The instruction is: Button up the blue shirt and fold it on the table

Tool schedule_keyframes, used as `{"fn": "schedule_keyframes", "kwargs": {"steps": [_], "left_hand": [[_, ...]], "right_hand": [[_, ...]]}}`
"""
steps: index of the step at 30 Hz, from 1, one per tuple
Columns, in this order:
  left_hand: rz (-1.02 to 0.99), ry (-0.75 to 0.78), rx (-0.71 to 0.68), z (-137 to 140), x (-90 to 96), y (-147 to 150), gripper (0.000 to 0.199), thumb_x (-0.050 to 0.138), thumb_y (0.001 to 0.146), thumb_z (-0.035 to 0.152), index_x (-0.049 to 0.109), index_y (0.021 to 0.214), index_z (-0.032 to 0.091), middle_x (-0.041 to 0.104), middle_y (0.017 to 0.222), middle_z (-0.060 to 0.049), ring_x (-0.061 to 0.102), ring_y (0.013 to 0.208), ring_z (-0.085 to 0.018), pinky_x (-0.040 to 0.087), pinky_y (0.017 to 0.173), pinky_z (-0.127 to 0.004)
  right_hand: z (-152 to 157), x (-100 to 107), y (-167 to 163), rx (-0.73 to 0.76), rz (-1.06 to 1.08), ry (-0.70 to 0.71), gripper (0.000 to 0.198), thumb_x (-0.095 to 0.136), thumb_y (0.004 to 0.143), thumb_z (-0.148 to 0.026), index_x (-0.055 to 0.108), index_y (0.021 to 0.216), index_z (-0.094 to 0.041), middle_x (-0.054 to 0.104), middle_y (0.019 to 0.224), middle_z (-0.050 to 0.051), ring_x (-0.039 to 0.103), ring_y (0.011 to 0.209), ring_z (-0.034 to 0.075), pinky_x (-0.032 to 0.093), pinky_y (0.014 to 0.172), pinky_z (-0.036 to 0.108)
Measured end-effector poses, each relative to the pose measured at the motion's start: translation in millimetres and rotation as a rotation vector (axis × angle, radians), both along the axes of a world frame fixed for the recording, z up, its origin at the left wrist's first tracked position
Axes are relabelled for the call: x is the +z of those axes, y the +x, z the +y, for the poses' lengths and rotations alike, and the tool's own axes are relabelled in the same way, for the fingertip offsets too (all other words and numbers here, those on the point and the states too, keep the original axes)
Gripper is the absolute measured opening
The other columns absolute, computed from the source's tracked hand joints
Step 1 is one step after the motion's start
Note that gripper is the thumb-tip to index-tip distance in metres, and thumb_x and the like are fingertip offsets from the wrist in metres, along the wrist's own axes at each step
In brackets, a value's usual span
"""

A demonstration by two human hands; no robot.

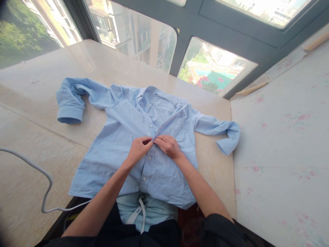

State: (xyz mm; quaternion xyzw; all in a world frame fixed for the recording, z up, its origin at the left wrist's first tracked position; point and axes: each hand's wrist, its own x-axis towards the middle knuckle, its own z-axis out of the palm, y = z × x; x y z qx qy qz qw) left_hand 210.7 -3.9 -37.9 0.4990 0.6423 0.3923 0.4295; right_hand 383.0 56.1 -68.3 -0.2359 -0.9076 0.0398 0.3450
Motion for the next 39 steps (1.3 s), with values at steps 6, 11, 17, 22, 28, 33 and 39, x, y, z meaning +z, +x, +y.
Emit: {"fn": "schedule_keyframes", "kwargs": {"steps": [6,11,17,22,28,33,39], "left_hand": [[0.007,-0.043,-0.015,5,-4.3,-2,0.025,0.055,0.084,0.013,0.077,0.094,0.015,0.075,0.092,-0.002,0.069,0.088,-0.017,0.048,0.081,-0.025],[0.178,-0.075,-0.055,8,-5.1,2,0.024,0.054,0.088,0.013,0.074,0.1,0.012,0.073,0.101,-0.008,0.067,0.094,-0.02,0.047,0.085,-0.028],[0.351,-0.097,-0.071,11,-2.5,7,0.024,0.051,0.09,0.012,0.072,0.101,0.008,0.07,0.105,-0.014,0.064,0.093,-0.021,0.045,0.086,-0.03],[0.264,-0.126,-0.079,14,-1.1,2,0.022,0.054,0.085,0.011,0.073,0.097,0.011,0.072,0.095,-0.008,0.064,0.086,-0.018,0.044,0.079,-0.027],[0.11,-0.097,-0.037,14,-3.4,-2,0.021,0.057,0.082,0.011,0.074,0.092,0.013,0.073,0.084,-0.003,0.066,0.08,-0.016,0.045,0.073,-0.024],[0.022,-0.083,-0.012,13,-4.9,-3,0.021,0.058,0.079,0.009,0.074,0.092,0.011,0.073,0.087,-0.003,0.067,0.081,-0.015,0.048,0.075,-0.023],[-0.005,-0.08,0.001,12,-3.8,-5,0.017,0.061,0.079,0.011,0.074,0.089,0.012,0.073,0.086,-0.003,0.068,0.082,-0.015,0.05,0.078,-0.024]], "right_hand": [[0,-1,-1,0.022,0.011,0.021,0.009,0.062,0.094,-0.018,0.07,0.097,-0.015,0.072,0.091,0.007,0.066,0.083,0.018,0.052,0.075,0.03],[3,-3,-1,0.036,-0.006,-0.018,0.012,0.06,0.095,-0.019,0.07,0.098,-0.015,0.072,0.093,0.007,0.066,0.085,0.018,0.052,0.077,0.031],[4,-5,-1,0.061,0.01,-0.07,0.011,0.059,0.095,-0.018,0.069,0.098,-0.014,0.073,0.094,0.008,0.067,0.086,0.019,0.052,0.078,0.032],[3,-5,-1,0.057,0.007,-0.082,0.01,0.058,0.096,-0.019,0.068,0.099,-0.016,0.073,0.094,0.007,0.068,0.085,0.019,0.053,0.078,0.033],[3,-4,-2,0.042,0.003,-0.08,0.011,0.058,0.097,-0.021,0.066,0.101,-0.017,0.073,0.095,0.006,0.069,0.086,0.018,0.053,0.078,0.032],[4,-8,0,0.035,0.013,-0.051,0.017,0.058,0.097,-0.023,0.065,0.111,-0.016,0.073,0.098,0.007,0.069,0.088,0.019,0.054,0.079,0.032],[4,-11,3,0.044,-0.012,-0.05,0.026,0.058,0.097,-0.022,0.061,0.123,-0.015,0.073,0.101,0.009,0.069,0.089,0.02,0.055,0.078,0.034]]}}
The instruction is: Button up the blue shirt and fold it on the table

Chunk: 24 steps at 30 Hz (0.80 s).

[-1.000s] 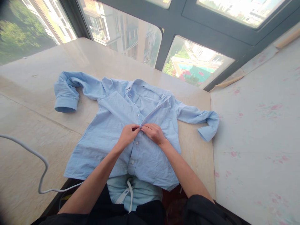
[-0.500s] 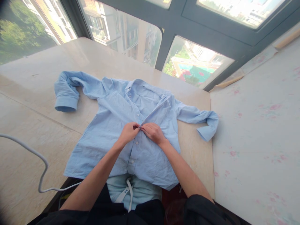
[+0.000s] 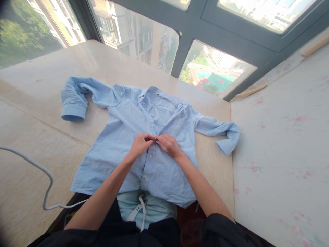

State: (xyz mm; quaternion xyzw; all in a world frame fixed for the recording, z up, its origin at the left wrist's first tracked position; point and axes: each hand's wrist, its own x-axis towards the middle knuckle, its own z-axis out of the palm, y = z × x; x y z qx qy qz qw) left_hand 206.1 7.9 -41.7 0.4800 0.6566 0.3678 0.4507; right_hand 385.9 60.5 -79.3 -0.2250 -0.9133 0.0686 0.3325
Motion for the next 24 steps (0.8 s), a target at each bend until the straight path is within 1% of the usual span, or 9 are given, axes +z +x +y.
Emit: {"fn": "schedule_keyframes", "kwargs": {"steps": [4,8,13,16,18,21,24], "left_hand": [[0.024,0.056,0.008,-5,-3.9,3,0.019,0.058,0.08,0.009,0.074,0.089,0.014,0.073,0.087,-0.002,0.068,0.083,-0.015,0.05,0.08,-0.025],[0.119,0.053,-0.01,-5,-4.1,6,0.019,0.056,0.082,0.01,0.071,0.092,0.015,0.073,0.091,-0.003,0.066,0.086,-0.016,0.048,0.081,-0.026],[0.318,0.002,-0.143,4,3.1,7,0.026,0.053,0.085,0.011,0.065,0.108,0.011,0.07,0.099,-0.008,0.064,0.089,-0.02,0.045,0.078,-0.029],[0.385,-0.018,-0.226,10,5.1,4,0.025,0.049,0.086,0.01,0.066,0.104,0.011,0.07,0.098,-0.009,0.063,0.09,-0.021,0.044,0.078,-0.029],[0.364,-0.025,-0.263,12,5.5,2,0.024,0.049,0.087,0.011,0.067,0.103,0.011,0.07,0.097,-0.008,0.063,0.088,-0.02,0.043,0.077,-0.027],[0.318,-0.02,-0.299,10,7.5,0,0.025,0.049,0.086,0.01,0.069,0.101,0.012,0.071,0.093,-0.006,0.063,0.084,-0.017,0.043,0.074,-0.024],[0.344,-0.009,-0.315,6,11.9,0,0.023,0.049,0.084,0.011,0.07,0.092,0.012,0.07,0.086,-0.006,0.061,0.079,-0.017,0.04,0.069,-0.024]], "right_hand": [[0,0,1,0.01,0.006,-0.013,0.026,0.059,0.097,-0.022,0.062,0.121,-0.015,0.072,0.098,0.009,0.068,0.088,0.021,0.055,0.078,0.034],[0,0,1,0.01,-0.011,-0.031,0.027,0.058,0.097,-0.023,0.061,0.123,-0.016,0.072,0.098,0.009,0.068,0.088,0.021,0.054,0.078,0.035],[1,-1,1,0.02,-0.02,-0.06,0.031,0.055,0.099,-0.023,0.059,0.128,-0.017,0.072,0.103,0.01,0.067,0.091,0.022,0.054,0.081,0.036],[1,-1,1,0.015,-0.016,-0.077,0.03,0.055,0.099,-0.024,0.059,0.128,-0.018,0.071,0.104,0.009,0.067,0.092,0.021,0.053,0.081,0.035],[1,-1,1,0.02,-0.009,-0.091,0.026,0.055,0.099,-0.025,0.061,0.123,-0.018,0.071,0.102,0.008,0.066,0.091,0.02,0.052,0.081,0.034],[-2,1,0,0.004,-0.051,-0.067,0.014,0.053,0.1,-0.024,0.065,0.104,-0.018,0.069,0.09,0.007,0.061,0.083,0.019,0.049,0.076,0.032],[-6,8,-2,-0.072,-0.179,0.022,0.019,0.051,0.099,-0.022,0.065,0.086,-0.018,0.06,0.079,0.006,0.053,0.076,0.018,0.043,0.07,0.031]]}}
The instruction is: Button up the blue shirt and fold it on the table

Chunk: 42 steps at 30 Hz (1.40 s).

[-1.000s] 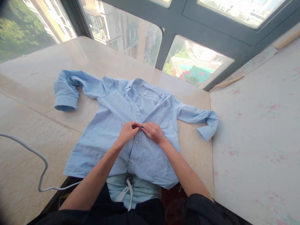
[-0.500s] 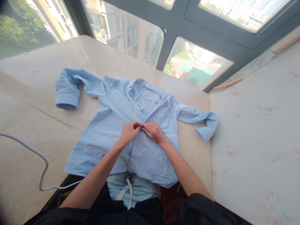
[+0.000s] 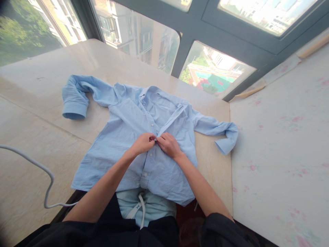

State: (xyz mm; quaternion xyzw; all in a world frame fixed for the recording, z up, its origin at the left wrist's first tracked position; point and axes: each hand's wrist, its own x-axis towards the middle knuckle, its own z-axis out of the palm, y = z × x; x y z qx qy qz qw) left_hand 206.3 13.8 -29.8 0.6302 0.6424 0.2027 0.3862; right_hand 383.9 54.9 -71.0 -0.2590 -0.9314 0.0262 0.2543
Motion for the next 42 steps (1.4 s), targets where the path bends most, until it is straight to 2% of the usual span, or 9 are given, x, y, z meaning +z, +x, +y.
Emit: {"fn": "schedule_keyframes", "kwargs": {"steps": [4,7,11,14,16,18,28,33,42], "left_hand": [[0.012,0.018,0.028,-1,1.6,0,0.031,0.041,0.088,0.017,0.071,0.079,0.013,0.07,0.082,-0.006,0.06,0.076,-0.017,0.04,0.068,-0.025],[0.011,0.056,0.02,1,-2.6,-3,0.028,0.045,0.086,0.014,0.073,0.085,0.014,0.072,0.087,-0.007,0.062,0.081,-0.018,0.042,0.073,-0.025],[0.005,0.06,0.007,2,-7.5,-7,0.019,0.055,0.084,0.015,0.073,0.089,0.014,0.072,0.088,-0.006,0.064,0.083,-0.019,0.042,0.074,-0.025],[0.043,0.046,-0.002,2,-8.4,-6,0.016,0.059,0.083,0.017,0.073,0.09,0.014,0.072,0.09,-0.007,0.063,0.085,-0.02,0.042,0.075,-0.026],[0.066,0.054,0.004,2,-8.9,-4,0.017,0.057,0.085,0.016,0.073,0.091,0.015,0.072,0.093,-0.007,0.063,0.088,-0.02,0.042,0.077,-0.027],[0.064,0.061,0.025,2,-9.7,-3,0.019,0.055,0.086,0.016,0.073,0.089,0.015,0.072,0.093,-0.007,0.063,0.089,-0.021,0.042,0.079,-0.028],[-0.211,-0.019,0.033,6,-6.3,-13,0.017,0.055,0.078,0.017,0.071,0.08,0.012,0.064,0.066,-0.001,0.053,0.061,-0.012,0.036,0.058,-0.023],[-0.246,0.007,0.043,6,-4.7,-13,0.019,0.055,0.076,0.021,0.072,0.08,0.012,0.065,0.068,-0.001,0.055,0.064,-0.012,0.039,0.06,-0.022],[-0.201,0.024,0.005,7,-2.3,-12,0.022,0.055,0.077,0.023,0.073,0.081,0.012,0.069,0.073,-0.003,0.06,0.069,-0.014,0.041,0.065,-0.024]], "right_hand": [[-3,12,-2,-0.033,-0.075,0.134,0.017,0.053,0.098,-0.018,0.067,0.088,-0.018,0.061,0.087,0.008,0.051,0.082,0.019,0.039,0.075,0.033],[-1,17,-2,0.044,-0.081,0.18,0.016,0.053,0.098,-0.015,0.068,0.101,-0.019,0.066,0.1,0.007,0.054,0.094,0.019,0.037,0.087,0.036],[1,18,0,0.075,-0.091,0.241,0.016,0.054,0.097,-0.014,0.067,0.089,-0.019,0.065,0.116,0.008,0.052,0.108,0.021,0.033,0.096,0.04],[2,15,2,0.123,-0.147,0.247,0.02,0.052,0.099,-0.015,0.064,0.082,-0.018,0.067,0.101,0.006,0.054,0.095,0.018,0.034,0.091,0.037],[2,13,3,0.142,-0.164,0.24,0.02,0.051,0.099,-0.015,0.064,0.085,-0.018,0.065,0.086,0.004,0.052,0.082,0.016,0.036,0.084,0.035],[1,11,5,0.133,-0.145,0.242,0.017,0.052,0.098,-0.015,0.065,0.089,-0.017,0.063,0.082,0.004,0.05,0.079,0.016,0.037,0.081,0.034],[-1,10,9,0.197,-0.004,0.229,0.017,0.052,0.096,-0.01,0.067,0.093,-0.018,0.066,0.086,0.005,0.056,0.078,0.016,0.041,0.076,0.035],[0,5,8,0.18,0.032,0.182,0.019,0.05,0.098,-0.013,0.068,0.1,-0.02,0.068,0.091,0.006,0.06,0.081,0.016,0.042,0.076,0.035],[-1,7,8,0.16,0.071,0.222,0.018,0.053,0.096,-0.012,0.068,0.102,-0.02,0.069,0.091,0.006,0.06,0.081,0.016,0.042,0.075,0.034]]}}
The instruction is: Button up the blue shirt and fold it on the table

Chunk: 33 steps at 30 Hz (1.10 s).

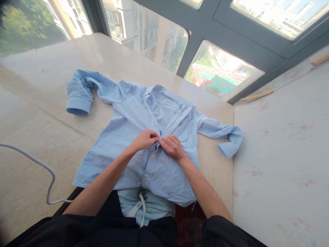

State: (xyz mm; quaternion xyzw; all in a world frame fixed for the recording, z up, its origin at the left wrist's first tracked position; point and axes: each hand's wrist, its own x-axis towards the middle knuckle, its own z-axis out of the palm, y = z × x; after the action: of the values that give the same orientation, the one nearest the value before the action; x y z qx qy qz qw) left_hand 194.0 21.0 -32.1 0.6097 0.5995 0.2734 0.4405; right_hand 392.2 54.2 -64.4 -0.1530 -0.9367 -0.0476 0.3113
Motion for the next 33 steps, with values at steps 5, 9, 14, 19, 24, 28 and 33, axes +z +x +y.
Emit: {"fn": "schedule_keyframes", "kwargs": {"steps": [5,9,14,19,24,28,33], "left_hand": [[-0.013,-0.022,0.006,-0.6,1.2,-2.7,0.024,0.054,0.076,0.023,0.073,0.082,0.011,0.069,0.072,-0.003,0.06,0.068,-0.015,0.041,0.063,-0.024],[-0.014,-0.014,0.013,-1.5,0.5,-3.3,0.021,0.055,0.077,0.021,0.074,0.081,0.012,0.069,0.071,-0.002,0.06,0.067,-0.014,0.04,0.063,-0.023],[0.025,-0.021,0.008,-1.9,1.8,-4.0,0.02,0.056,0.08,0.019,0.074,0.083,0.011,0.069,0.072,-0.002,0.06,0.068,-0.014,0.039,0.063,-0.023],[0.02,-0.02,-0.005,-2.3,0.8,-5.3,0.021,0.055,0.079,0.02,0.074,0.083,0.011,0.068,0.07,-0.002,0.058,0.066,-0.013,0.038,0.061,-0.023],[-0.021,-0.047,-0.002,-1.3,-2.8,-7.0,0.021,0.055,0.076,0.021,0.073,0.08,0.011,0.068,0.072,-0.002,0.058,0.066,-0.013,0.039,0.062,-0.022],[-0.058,-0.065,-0.012,0.5,-4.5,-9.4,0.02,0.057,0.076,0.024,0.072,0.08,0.011,0.067,0.069,-0.001,0.056,0.064,-0.012,0.039,0.061,-0.022],[-0.094,-0.086,-0.034,3.0,-3.7,-10.4,0.021,0.059,0.075,0.026,0.072,0.081,0.009,0.064,0.068,-0.001,0.054,0.063,-0.011,0.038,0.06,-0.02]], "right_hand": [[0.7,-2.5,2.1,-0.006,-0.003,-0.026,0.018,0.052,0.096,-0.012,0.067,0.098,-0.02,0.067,0.089,0.005,0.059,0.079,0.016,0.042,0.075,0.034],[0.9,-2.3,2.3,-0.012,-0.008,-0.001,0.017,0.051,0.095,-0.011,0.066,0.095,-0.02,0.068,0.088,0.005,0.059,0.078,0.016,0.043,0.074,0.034],[-0.4,-0.5,2.5,-0.017,0.012,0.027,0.017,0.052,0.094,-0.009,0.066,0.094,-0.02,0.068,0.087,0.005,0.058,0.078,0.016,0.043,0.073,0.033],[-2.2,2.3,3.3,0.007,0.02,0.032,0.017,0.055,0.092,-0.008,0.066,0.099,-0.019,0.069,0.09,0.005,0.059,0.08,0.017,0.044,0.073,0.033],[-4.0,5.2,3.3,0.021,0.043,0.038,0.02,0.058,0.09,-0.008,0.067,0.104,-0.019,0.07,0.095,0.007,0.06,0.082,0.018,0.045,0.073,0.034],[-4.4,5.8,3.1,0.017,0.048,0.023,0.021,0.056,0.09,-0.009,0.065,0.107,-0.018,0.07,0.094,0.007,0.061,0.081,0.018,0.046,0.073,0.033],[-4.6,5.6,2.5,0.009,0.063,0.044,0.021,0.058,0.088,-0.007,0.062,0.107,-0.016,0.07,0.092,0.007,0.062,0.08,0.017,0.047,0.072,0.032]]}}
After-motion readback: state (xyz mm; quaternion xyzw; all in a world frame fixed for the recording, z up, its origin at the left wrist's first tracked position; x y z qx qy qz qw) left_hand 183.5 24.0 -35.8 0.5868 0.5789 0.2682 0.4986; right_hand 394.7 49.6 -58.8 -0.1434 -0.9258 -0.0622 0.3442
